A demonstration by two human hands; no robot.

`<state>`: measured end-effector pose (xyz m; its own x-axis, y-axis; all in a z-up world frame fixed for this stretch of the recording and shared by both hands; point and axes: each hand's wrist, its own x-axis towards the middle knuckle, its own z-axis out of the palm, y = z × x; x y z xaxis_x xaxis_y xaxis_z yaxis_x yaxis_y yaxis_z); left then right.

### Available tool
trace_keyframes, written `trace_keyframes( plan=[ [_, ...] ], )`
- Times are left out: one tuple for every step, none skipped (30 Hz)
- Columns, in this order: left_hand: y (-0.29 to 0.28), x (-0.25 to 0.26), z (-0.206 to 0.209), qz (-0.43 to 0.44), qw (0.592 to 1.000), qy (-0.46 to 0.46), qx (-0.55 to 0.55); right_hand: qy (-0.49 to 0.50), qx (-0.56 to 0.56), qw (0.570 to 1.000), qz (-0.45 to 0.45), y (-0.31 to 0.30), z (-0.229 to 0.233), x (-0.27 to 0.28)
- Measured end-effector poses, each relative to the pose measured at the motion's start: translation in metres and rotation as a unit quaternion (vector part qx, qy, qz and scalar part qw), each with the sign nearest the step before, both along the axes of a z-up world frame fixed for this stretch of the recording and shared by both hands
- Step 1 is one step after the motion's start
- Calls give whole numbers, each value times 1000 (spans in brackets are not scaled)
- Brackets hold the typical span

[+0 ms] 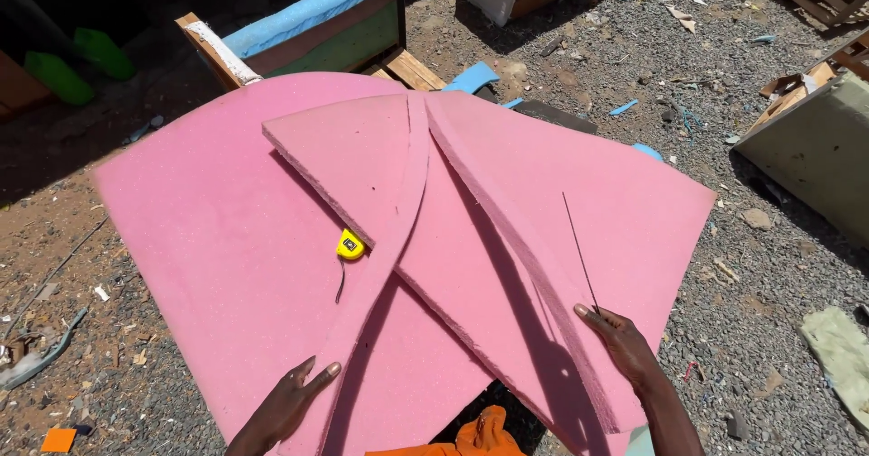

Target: Cutting large sheets of pink upholstery foam into strips and shapes using a long manual blade.

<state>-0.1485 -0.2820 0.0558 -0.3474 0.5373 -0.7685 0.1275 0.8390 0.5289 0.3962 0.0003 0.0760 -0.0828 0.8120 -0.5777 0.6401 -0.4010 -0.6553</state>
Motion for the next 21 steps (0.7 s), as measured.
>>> trace_keyframes(
  plan=[
    [-2,-9,-3,-28,999,23,1,-19,-6,1000,-15,-5,8,5],
    [-5,-17,-6,-56,997,46,2,-39,-13,999,-32,-12,16,11],
    [-5,-21,-5,-58,997,48,5,-36,-10,999,-34,-13,13,20],
    [-6,-26,-5,-46,998,50,20,-32,-10,997,-64,-17,9,29],
    [-7,-30,-5,-33,997,52,35,-27,-9,995,-93,-20,5,38],
    [-7,-40,0,-39,997,52,37,-26,-8,995,-100,-22,1,46],
    [-6,-49,4,-16,997,71,32,-31,-5,995,-100,-23,-3,54],
    [-5,-56,8,4,996,87,26,-39,-4,994,-102,-27,-5,67],
    [0,-64,22,-4,996,85,27,-41,-4,993,-111,-30,-2,75],
    [4,-72,37,-24,990,138,-3,-45,4,992,-115,-34,1,82],
    [8,-81,53,-42,980,190,-29,-49,12,992,-120,-38,4,88],
    [8,-107,37,-48,980,191,-24,-48,15,991,-126,-37,6,95],
    [8,-134,21,-87,962,260,-3,-61,15,988,-140,-38,8,101],
    [4,-159,5,-124,937,327,17,-74,12,985,-153,-39,10,107],
    [7,-171,5,-128,936,327,20,-75,13,985,-157,-44,12,107],
    [11,-183,6,-118,926,358,27,-76,15,983,-169,-46,15,106],
    [15,-195,7,-108,914,389,34,-77,16,980,-180,-49,17,105],
    [7,-212,-17,-111,914,389,34,-77,15,980,-183,-57,13,99],
    [-2,-230,-40,-276,793,523,146,-59,12,978,-200,-66,9,93],
    [-7,-252,-63,-401,618,625,258,-40,10,976,-214,-68,6,83],
    [7,-216,-36,-401,617,625,259,-39,11,976,-215,-79,5,70]
  ],
)
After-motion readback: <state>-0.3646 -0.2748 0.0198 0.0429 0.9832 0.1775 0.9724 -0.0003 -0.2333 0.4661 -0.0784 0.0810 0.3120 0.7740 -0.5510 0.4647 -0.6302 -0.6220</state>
